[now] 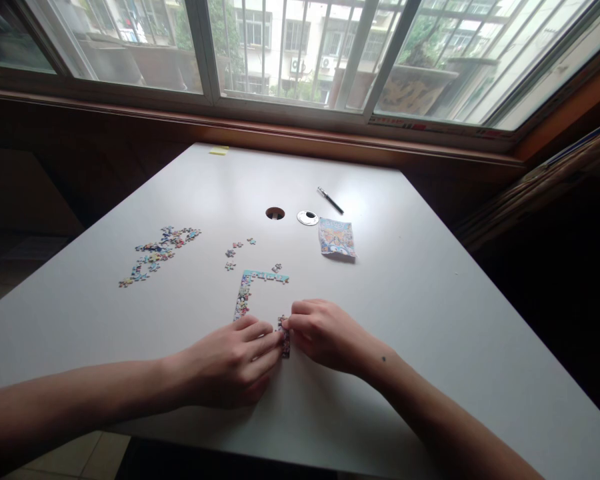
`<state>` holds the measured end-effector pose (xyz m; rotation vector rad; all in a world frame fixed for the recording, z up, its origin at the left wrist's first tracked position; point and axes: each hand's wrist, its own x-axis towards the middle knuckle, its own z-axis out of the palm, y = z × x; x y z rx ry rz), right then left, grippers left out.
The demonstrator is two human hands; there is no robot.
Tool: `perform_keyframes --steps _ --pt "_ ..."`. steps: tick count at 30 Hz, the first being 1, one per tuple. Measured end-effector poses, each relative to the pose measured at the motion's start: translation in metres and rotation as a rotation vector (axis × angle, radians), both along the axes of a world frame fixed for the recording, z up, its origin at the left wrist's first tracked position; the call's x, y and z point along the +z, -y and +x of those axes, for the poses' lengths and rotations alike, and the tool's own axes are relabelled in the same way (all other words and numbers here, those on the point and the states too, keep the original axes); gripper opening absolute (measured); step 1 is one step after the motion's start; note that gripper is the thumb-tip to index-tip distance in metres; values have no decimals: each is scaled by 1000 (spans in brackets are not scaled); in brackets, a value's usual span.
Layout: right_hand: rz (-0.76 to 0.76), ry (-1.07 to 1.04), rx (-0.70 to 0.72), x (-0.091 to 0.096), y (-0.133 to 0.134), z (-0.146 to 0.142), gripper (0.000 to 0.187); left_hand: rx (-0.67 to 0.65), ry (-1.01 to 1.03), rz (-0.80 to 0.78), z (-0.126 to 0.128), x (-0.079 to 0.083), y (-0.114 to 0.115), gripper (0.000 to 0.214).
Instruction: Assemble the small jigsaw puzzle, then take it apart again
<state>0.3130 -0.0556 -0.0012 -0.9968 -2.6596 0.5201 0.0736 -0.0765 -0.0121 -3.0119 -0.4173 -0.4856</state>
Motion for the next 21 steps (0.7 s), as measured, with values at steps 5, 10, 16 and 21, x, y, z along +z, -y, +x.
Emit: perform_keyframes --steps 5,10,16,21 --pt "-80 -17 -40 -1 2 -4 14 44 34 -79 1 0 -5 29" --pt "-101 -52 -77 -5 -1 -3 13 83 72 -50 3 -5 -9 13" --pt "-76 -84 -27 -9 -3 -1 12 72 97 13 3 -8 -11 12" --pt "-96 -163 -52 -11 -6 2 22 58 104 14 3 -5 -11 12"
